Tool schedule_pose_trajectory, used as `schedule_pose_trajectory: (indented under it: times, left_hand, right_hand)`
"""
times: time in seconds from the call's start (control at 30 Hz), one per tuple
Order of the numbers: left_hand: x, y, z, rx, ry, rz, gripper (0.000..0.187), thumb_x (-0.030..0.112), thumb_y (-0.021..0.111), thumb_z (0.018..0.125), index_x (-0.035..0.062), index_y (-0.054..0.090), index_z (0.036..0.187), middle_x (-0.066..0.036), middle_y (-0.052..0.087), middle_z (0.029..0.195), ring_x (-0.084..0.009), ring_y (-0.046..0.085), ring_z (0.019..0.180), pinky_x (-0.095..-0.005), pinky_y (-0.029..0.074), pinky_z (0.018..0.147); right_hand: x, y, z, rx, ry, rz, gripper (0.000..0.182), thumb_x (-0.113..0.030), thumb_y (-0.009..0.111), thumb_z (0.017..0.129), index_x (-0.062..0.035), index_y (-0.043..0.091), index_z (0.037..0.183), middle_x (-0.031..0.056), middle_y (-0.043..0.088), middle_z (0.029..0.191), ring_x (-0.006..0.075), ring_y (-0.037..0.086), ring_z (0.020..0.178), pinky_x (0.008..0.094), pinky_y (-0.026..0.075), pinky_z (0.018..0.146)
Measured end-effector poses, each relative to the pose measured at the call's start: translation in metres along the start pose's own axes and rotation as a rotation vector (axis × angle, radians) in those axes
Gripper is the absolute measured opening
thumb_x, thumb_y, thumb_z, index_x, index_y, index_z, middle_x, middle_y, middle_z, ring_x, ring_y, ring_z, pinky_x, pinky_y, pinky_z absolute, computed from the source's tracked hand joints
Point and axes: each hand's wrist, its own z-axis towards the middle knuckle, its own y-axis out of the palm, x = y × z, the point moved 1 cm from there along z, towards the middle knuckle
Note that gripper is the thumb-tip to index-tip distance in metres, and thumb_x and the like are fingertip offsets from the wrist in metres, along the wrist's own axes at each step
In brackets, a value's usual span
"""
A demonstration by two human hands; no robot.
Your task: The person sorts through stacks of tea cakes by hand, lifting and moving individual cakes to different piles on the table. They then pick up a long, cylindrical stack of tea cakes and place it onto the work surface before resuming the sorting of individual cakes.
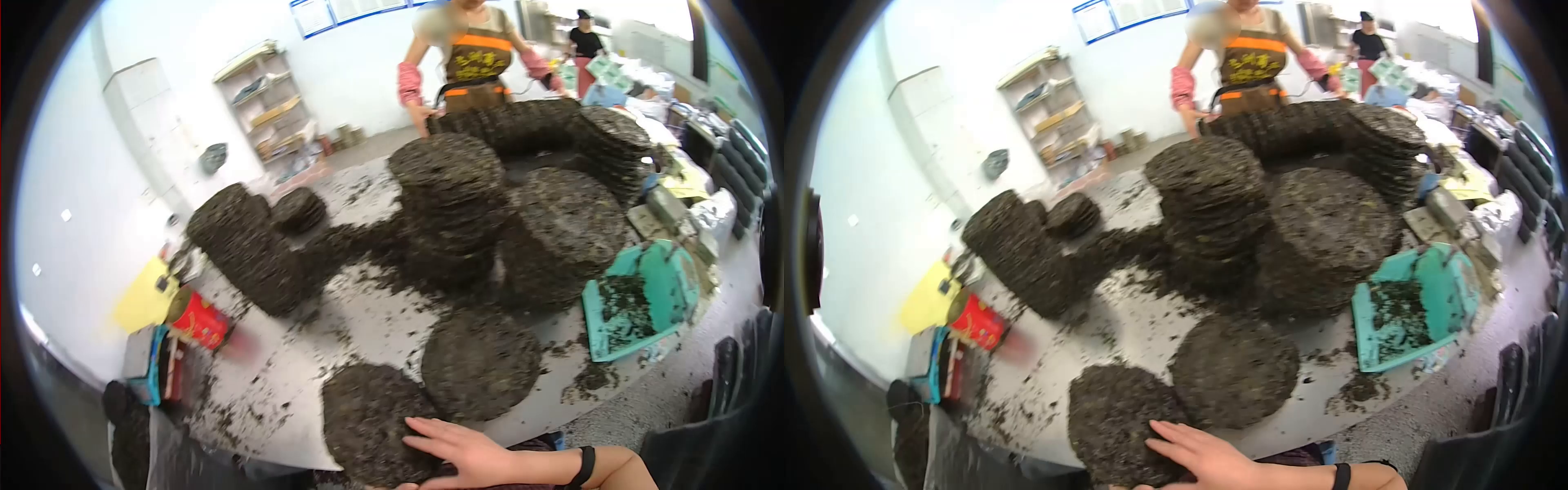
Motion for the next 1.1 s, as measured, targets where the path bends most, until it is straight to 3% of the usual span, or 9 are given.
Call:
schedule_pose_trajectory:
  times: [0.17, 0.27, 0.4, 0.5, 0.57, 0.73, 0.77, 0.83, 1.1]
  left_hand:
    - [0.029, -0.012, -0.005, -0.053, -0.047, -0.139, 0.089, 0.016, 0.088, 0.067, -0.0013, 0.037, 0.137, -0.014, 0.052, 0.130, -0.0252, 0.053, 0.118, -0.0400, 0.045, 0.099]
    - [0.032, -0.013, -0.002, -0.014, -0.036, -0.049, 0.085, 0.010, 0.084, 0.068, -0.0005, 0.037, 0.138, -0.011, 0.053, 0.128, -0.0242, 0.053, 0.116, -0.0417, 0.044, 0.100]
    - [0.043, -0.017, -0.005, 0.066, -0.012, -0.137, 0.085, 0.006, 0.081, 0.068, 0.0030, 0.036, 0.140, -0.009, 0.049, 0.133, -0.0263, 0.049, 0.122, -0.0436, 0.041, 0.103]
    - [0.033, -0.033, -0.001, -0.010, -0.054, -0.141, 0.085, 0.006, 0.080, 0.070, 0.0048, 0.035, 0.142, -0.008, 0.046, 0.137, -0.0269, 0.046, 0.125, -0.0444, 0.039, 0.105]
    - [0.031, -0.027, -0.001, -0.020, -0.072, -0.145, 0.085, 0.008, 0.082, 0.070, 0.0048, 0.035, 0.142, -0.008, 0.045, 0.137, -0.0270, 0.046, 0.126, -0.0443, 0.039, 0.105]
    - [0.027, -0.016, 0.002, -0.010, -0.094, 0.016, 0.088, 0.016, 0.086, 0.069, 0.0025, 0.036, 0.141, -0.010, 0.046, 0.138, -0.0267, 0.047, 0.125, -0.0445, 0.040, 0.104]
    - [0.029, -0.012, 0.000, 0.004, -0.088, 0.026, 0.088, 0.016, 0.086, 0.069, 0.0025, 0.036, 0.141, -0.010, 0.046, 0.138, -0.0267, 0.047, 0.125, -0.0445, 0.040, 0.104]
    - [0.031, 0.000, -0.003, -0.066, -0.055, -0.035, 0.087, 0.016, 0.088, 0.067, -0.0008, 0.039, 0.138, -0.012, 0.048, 0.135, -0.0253, 0.049, 0.122, -0.0432, 0.042, 0.103]
    - [0.032, -0.017, -0.009, 0.058, -0.087, -0.081, 0.078, 0.009, 0.084, 0.066, 0.0002, 0.045, 0.133, -0.010, 0.055, 0.125, -0.0242, 0.052, 0.117, -0.0395, 0.045, 0.098]
  right_hand:
    - [0.011, 0.007, 0.011, -0.086, 0.019, 0.068, 0.065, -0.037, 0.074, 0.081, -0.0097, 0.051, 0.136, 0.0118, 0.047, 0.143, 0.0280, 0.049, 0.128, 0.0388, 0.047, 0.099]
    - [-0.008, -0.004, 0.015, -0.005, 0.111, 0.057, 0.048, -0.014, 0.067, 0.083, -0.0090, 0.056, 0.130, 0.0130, 0.058, 0.131, 0.0286, 0.058, 0.117, 0.0373, 0.052, 0.092]
    - [-0.002, -0.033, -0.007, 0.531, 0.423, 0.049, 0.037, 0.002, 0.052, 0.087, -0.0006, 0.055, 0.124, 0.0122, 0.067, 0.108, 0.0131, 0.063, 0.082, 0.0248, 0.051, 0.074]
    - [0.024, -0.067, -0.026, 0.807, 0.444, 0.571, 0.039, -0.004, 0.049, 0.093, 0.0038, 0.047, 0.131, 0.0107, 0.060, 0.119, 0.0157, 0.056, 0.108, 0.0302, 0.043, 0.093]
    - [0.057, -0.063, -0.045, 1.012, 0.462, -0.014, 0.047, -0.006, 0.053, 0.090, 0.0011, 0.046, 0.135, 0.0149, 0.050, 0.135, 0.0240, 0.047, 0.126, 0.0372, 0.036, 0.104]
    - [-0.002, -0.040, -0.017, 0.394, 0.085, -0.066, 0.046, -0.003, 0.061, 0.081, -0.0008, 0.054, 0.126, 0.0172, 0.060, 0.122, 0.0273, 0.055, 0.118, 0.0367, 0.043, 0.099]
    - [-0.008, -0.028, -0.008, 0.182, 0.060, 0.056, 0.066, -0.028, 0.074, 0.082, -0.0024, 0.045, 0.136, 0.0162, 0.047, 0.140, 0.0346, 0.046, 0.129, 0.0447, 0.037, 0.106]
    - [-0.014, -0.007, 0.009, 0.010, 0.004, 0.002, 0.079, -0.035, 0.075, 0.081, -0.0040, 0.036, 0.143, 0.0181, 0.042, 0.145, 0.0359, 0.036, 0.136, 0.0471, 0.030, 0.112]
    - [-0.014, -0.014, 0.011, 0.090, 0.095, 0.041, 0.052, -0.011, 0.063, 0.083, -0.0019, 0.052, 0.133, 0.0189, 0.056, 0.131, 0.0328, 0.059, 0.115, 0.0381, 0.050, 0.095]
